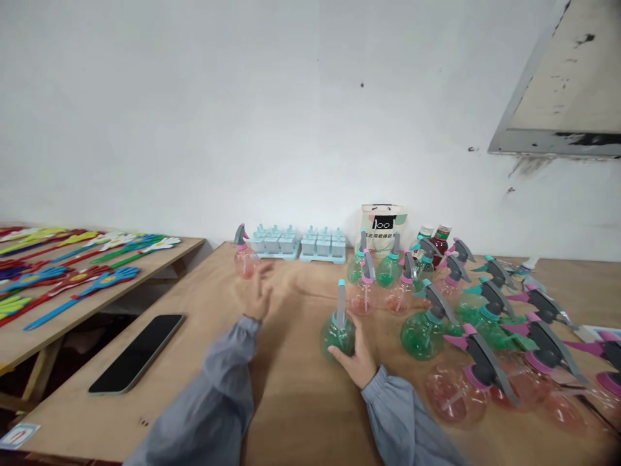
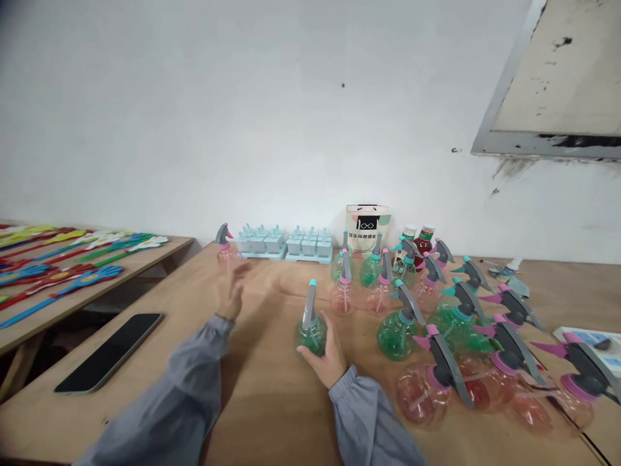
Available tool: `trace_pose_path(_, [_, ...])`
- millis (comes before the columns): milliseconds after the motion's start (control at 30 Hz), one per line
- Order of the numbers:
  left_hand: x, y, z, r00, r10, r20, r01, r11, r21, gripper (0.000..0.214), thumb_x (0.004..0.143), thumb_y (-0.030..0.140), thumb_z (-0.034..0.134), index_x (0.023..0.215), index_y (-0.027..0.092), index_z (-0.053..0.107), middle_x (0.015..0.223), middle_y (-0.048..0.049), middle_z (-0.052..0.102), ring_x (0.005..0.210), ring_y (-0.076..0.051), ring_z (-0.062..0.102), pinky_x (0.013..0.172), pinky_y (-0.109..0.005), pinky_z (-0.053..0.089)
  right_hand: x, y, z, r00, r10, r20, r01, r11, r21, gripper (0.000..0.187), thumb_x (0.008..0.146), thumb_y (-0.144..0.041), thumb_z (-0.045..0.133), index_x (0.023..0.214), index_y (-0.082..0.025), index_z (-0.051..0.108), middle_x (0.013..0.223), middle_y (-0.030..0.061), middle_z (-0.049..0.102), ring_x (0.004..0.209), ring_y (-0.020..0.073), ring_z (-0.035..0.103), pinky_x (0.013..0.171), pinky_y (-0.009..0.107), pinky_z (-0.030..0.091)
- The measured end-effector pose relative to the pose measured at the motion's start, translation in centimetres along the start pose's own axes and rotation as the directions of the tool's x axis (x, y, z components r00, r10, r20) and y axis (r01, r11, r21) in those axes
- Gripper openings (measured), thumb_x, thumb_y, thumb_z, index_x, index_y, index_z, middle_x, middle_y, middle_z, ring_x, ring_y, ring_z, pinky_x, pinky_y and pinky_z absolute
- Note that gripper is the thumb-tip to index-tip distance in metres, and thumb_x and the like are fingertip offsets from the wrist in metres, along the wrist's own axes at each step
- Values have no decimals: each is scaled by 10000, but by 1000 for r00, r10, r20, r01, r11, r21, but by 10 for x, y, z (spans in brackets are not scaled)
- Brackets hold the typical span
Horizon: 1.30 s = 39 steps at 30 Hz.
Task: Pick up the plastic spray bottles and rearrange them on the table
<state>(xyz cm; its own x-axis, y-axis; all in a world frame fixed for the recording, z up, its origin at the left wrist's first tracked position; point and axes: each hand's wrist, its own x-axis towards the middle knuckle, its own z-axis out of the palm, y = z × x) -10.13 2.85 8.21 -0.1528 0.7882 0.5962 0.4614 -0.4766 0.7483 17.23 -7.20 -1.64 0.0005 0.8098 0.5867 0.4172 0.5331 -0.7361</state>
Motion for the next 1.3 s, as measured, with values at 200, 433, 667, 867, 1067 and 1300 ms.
trace_pose_path(200, [-79, 67, 50, 870, 157, 467, 50, 915, -401, 929, 637, 460, 842, 1459, 331, 428, 1533, -114, 492, 1409, -380, 476, 1138, -556, 414, -11, -5, 19, 995, 101, 25, -102, 994, 25, 837, 678, -570, 839, 1313, -184, 455, 1267, 184, 633, 1153, 335, 662, 981, 492, 557])
trace_pose_path(433, [-68, 88, 60, 916, -70, 396, 251, 869, -427, 551, 763, 395, 722, 1262, 194, 606, 1362, -158, 640, 1315, -354, 563, 1134, -514, 421, 17, -11, -5, 977, -103, -184, 94, 994, -54, 548, 897, -500, 618, 1322, -195, 456, 1348, 182, 564, 1300, 314, 546, 1095, 529, 447])
trace_pose_path(667, [-56, 78, 51, 860, -215, 464, 441, 769, -462, 396, 682, 374, 712, 1038, 201, 709, 1136, -92, 751, 1026, -279, 705, 880, -405, 548, 92, 22, -19, 890, 6, -455, -88, 983, -159, 882, 801, -688, 635, 1402, -109, 349, 1459, 287, 415, 1414, 368, 383, 1149, 600, 313])
trace_pose_path(867, [-53, 85, 52, 722, -125, 681, 609, 581, -539, 299, 601, 285, 690, 874, 171, 728, 915, -81, 784, 995, -265, 718, 862, -366, 535, 83, 44, -23, 904, 76, -420, -140, 983, -123, 861, 753, -686, 664, 1347, -103, 440, 1298, 246, 563, 1249, 354, 526, 1047, 557, 424])
trace_pose_path(1067, [-40, 93, 64, 675, -43, 737, 653, 500, -569, 302, 595, 264, 678, 879, 167, 704, 903, -100, 774, 1016, -283, 716, 919, -404, 522, 40, 38, -42, 896, -14, -444, -100, 967, -233, 804, 736, -639, 721, 1304, -125, 476, 1208, 189, 585, 1154, 331, 564, 1013, 535, 448])
trace_pose_path(1300, [-36, 111, 75, 705, -61, 707, 610, 561, -560, 133, 510, 248, 551, 610, 184, 611, 662, -63, 700, 835, -257, 712, 753, -342, 513, 23, 33, -51, 911, -41, -411, -78, 961, -267, 766, 755, -600, 733, 1307, -140, 468, 1194, 163, 592, 1131, 311, 582, 987, 506, 473])
